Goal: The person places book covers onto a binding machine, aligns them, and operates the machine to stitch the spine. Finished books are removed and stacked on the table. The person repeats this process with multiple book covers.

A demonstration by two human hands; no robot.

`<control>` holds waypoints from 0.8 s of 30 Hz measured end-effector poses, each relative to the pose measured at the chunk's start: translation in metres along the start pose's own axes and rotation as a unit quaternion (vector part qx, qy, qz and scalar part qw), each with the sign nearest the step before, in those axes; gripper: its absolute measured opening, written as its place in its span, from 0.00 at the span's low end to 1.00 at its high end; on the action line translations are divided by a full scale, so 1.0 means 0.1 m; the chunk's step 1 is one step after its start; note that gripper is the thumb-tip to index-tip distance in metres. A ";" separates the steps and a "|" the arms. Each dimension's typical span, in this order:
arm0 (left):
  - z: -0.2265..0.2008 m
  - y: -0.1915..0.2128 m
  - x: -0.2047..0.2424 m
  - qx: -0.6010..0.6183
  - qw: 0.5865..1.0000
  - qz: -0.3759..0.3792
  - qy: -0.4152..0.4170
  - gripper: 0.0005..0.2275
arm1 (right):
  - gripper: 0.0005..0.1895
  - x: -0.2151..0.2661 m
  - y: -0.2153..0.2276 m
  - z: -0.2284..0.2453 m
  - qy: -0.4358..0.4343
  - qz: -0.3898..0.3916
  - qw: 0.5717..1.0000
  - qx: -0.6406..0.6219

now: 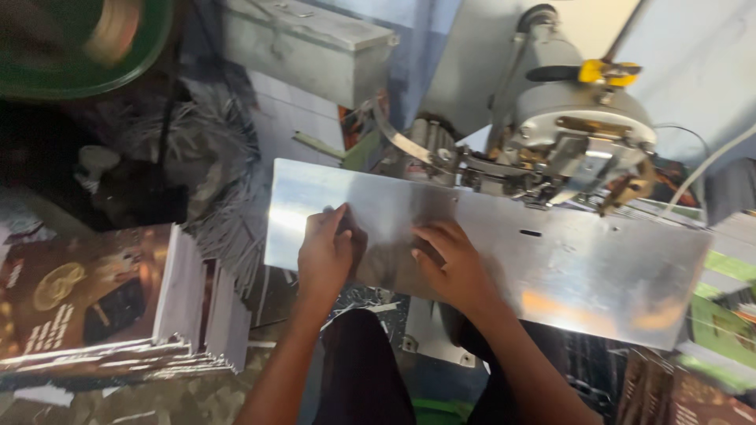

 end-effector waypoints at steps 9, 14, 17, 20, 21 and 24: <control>0.18 0.38 -0.07 0.030 0.988 0.106 0.107 0.23 | 0.26 -0.78 -0.68 0.11 0.198 0.008 0.972 0.130; 0.19 0.69 -0.15 0.021 0.991 0.109 0.079 0.23 | 0.30 -1.10 -0.89 -0.01 0.138 0.010 0.961 0.241; 0.24 0.88 -0.18 0.020 0.993 0.096 0.070 0.22 | 0.27 -1.09 -0.92 -0.02 0.125 -0.007 0.959 0.253; 0.39 1.13 -0.23 -0.019 0.991 0.094 0.098 0.22 | 0.25 -1.06 -0.90 -0.01 0.131 -0.016 0.959 0.249; 0.46 1.24 -0.25 -0.042 0.988 0.097 0.112 0.23 | 0.25 -1.06 -0.90 -0.01 0.128 -0.016 0.961 0.246; 0.51 1.73 -0.25 -0.176 0.983 0.020 -0.040 0.20 | 0.25 -1.06 -0.89 0.01 0.141 -0.030 0.959 0.244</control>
Point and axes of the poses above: each hand's wrist, its own x-axis away from the middle knuckle, its own y-axis out of the back of the hand, z = x × y, the point moved 4 cm from there along -x, towards the middle knuckle, and after that the axes turned 5 degrees about y, right-handed, at the moved point
